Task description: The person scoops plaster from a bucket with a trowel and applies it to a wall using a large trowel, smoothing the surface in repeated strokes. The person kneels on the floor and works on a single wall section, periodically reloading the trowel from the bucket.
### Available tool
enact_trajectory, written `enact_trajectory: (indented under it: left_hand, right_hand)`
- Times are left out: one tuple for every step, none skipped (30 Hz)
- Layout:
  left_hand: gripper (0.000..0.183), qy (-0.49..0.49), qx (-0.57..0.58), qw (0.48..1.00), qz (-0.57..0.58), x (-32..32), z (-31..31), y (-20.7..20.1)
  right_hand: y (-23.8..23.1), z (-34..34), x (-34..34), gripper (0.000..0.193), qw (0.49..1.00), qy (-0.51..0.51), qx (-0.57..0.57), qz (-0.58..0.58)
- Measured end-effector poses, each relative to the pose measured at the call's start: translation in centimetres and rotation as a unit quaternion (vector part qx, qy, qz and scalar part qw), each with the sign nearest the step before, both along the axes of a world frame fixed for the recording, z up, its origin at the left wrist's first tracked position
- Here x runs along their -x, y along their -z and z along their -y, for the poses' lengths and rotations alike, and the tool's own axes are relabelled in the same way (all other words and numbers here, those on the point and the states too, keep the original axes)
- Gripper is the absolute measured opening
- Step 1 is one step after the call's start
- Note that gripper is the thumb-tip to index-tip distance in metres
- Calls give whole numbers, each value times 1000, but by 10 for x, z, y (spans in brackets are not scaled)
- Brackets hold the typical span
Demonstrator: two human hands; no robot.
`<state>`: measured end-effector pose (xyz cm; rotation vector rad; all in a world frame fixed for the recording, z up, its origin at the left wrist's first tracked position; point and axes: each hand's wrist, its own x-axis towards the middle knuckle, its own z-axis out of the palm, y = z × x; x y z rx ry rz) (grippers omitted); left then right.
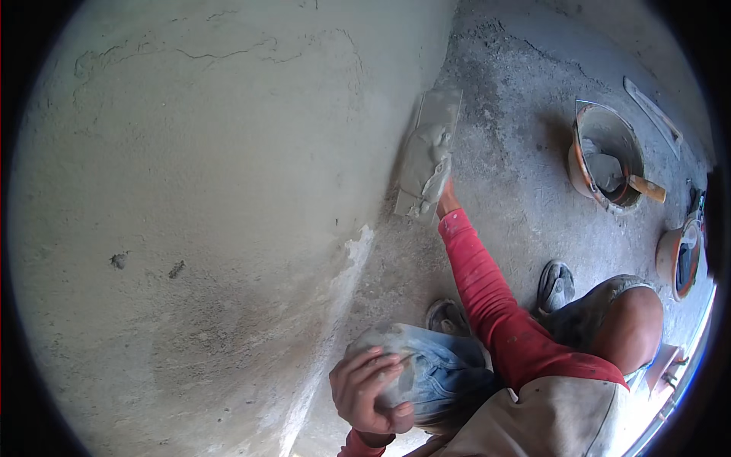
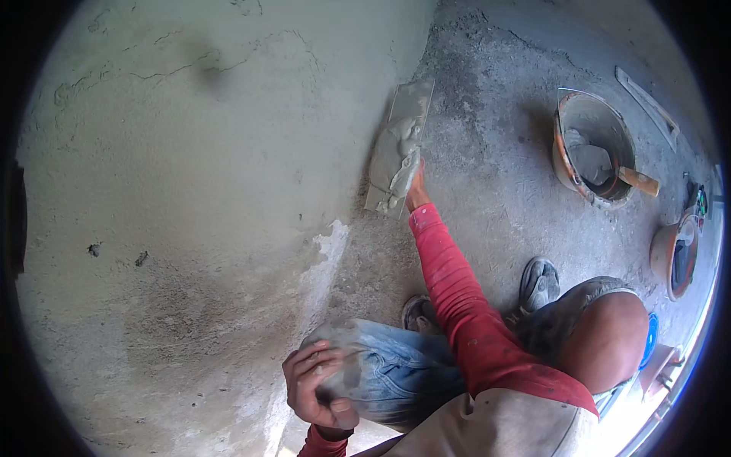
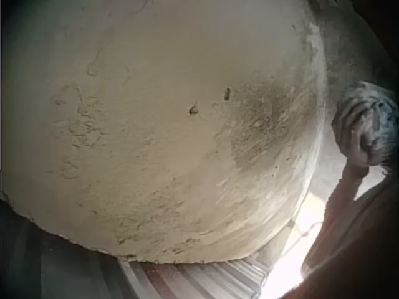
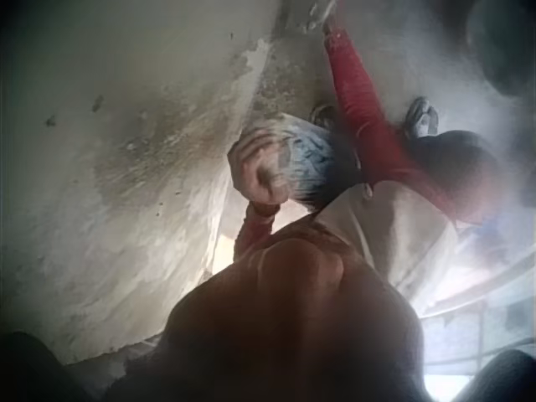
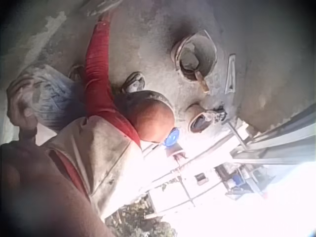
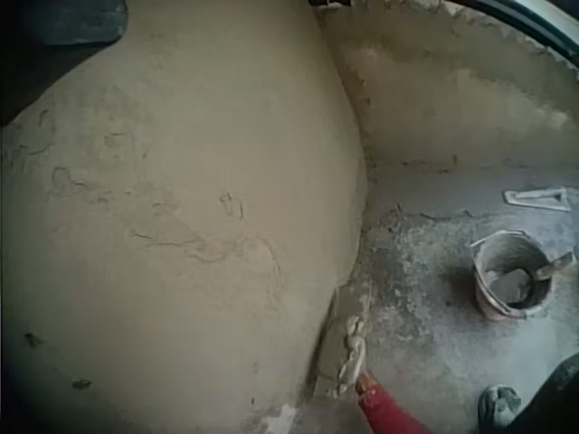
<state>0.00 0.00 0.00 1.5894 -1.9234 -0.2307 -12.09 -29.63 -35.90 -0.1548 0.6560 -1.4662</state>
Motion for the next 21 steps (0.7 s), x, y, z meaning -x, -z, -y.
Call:
enact_trajectory:
  left_hand:
    - [51,-32,17,993,-110,-1,-7,6]
    - [47,-64,36,973,-217,-2,-14,8]
    - [47,-28,57,974,-218,-22,12,20]
    - [46,-13,63,978,-198,-29,4,20]
    - [45,4,69,981,-179,-34,-3,19]
    - [43,-16,77,980,-182,-35,-12,9]
    - [43,-17,83,980,-180,-33,-17,8]
    - [43,-18,92,976,-195,-32,-23,7]
    - [42,-10,107,972,-211,-36,-20,10]
    - [42,-6,107,973,-205,-39,-21,11]
    - [42,2,111,971,-211,-38,-17,15]
    - [40,2,116,971,-209,-35,-12,15]
    - [38,-9,115,973,-200,-37,-14,13]
    - [34,3,113,973,-200,-36,-12,13]
    - [34,8,110,973,-204,-37,-8,14]
    - [32,25,101,975,-197,-36,-7,15]
    - [30,38,89,977,-189,-36,-10,12]
    - [28,42,91,976,-195,-34,-10,10]
    - [28,30,87,976,-196,-35,-14,6]
    - [28,41,85,979,-182,-38,-16,2]
    - [28,55,85,980,-170,-38,-17,1]
  right_hand:
    - [-2,-7,-7,61,996,16,-49,-77]
    - [-6,-12,-16,57,983,30,-95,-154]
    - [-27,31,-21,57,984,64,-72,-148]
    - [-40,28,-30,59,967,71,-103,-223]
    - [-54,25,-37,61,942,78,-133,-297]
    - [-77,21,-54,66,937,71,-107,-324]
    - [-95,22,-55,66,939,71,-101,-322]
    - [-114,24,-55,67,936,70,-111,-327]
    - [-141,34,-54,68,933,78,-117,-331]
    - [-180,41,-53,67,924,104,-72,-362]
    - [-216,54,-40,66,885,110,-66,-448]
    - [-258,68,-37,68,891,131,-13,-435]
    - [-325,64,-41,63,853,136,47,-501]
    - [-382,66,-45,58,822,205,76,-525]
    - [-432,66,-47,53,808,190,143,-539]
    - [-475,72,-56,50,784,207,195,-552]
    - [-521,70,-50,53,774,271,255,-513]
    - [-548,64,-48,61,759,326,312,-470]
    - [-547,50,-36,61,763,314,312,-470]
    - [-535,30,-5,59,750,252,378,-481]
    - [-523,18,20,57,728,191,441,-489]
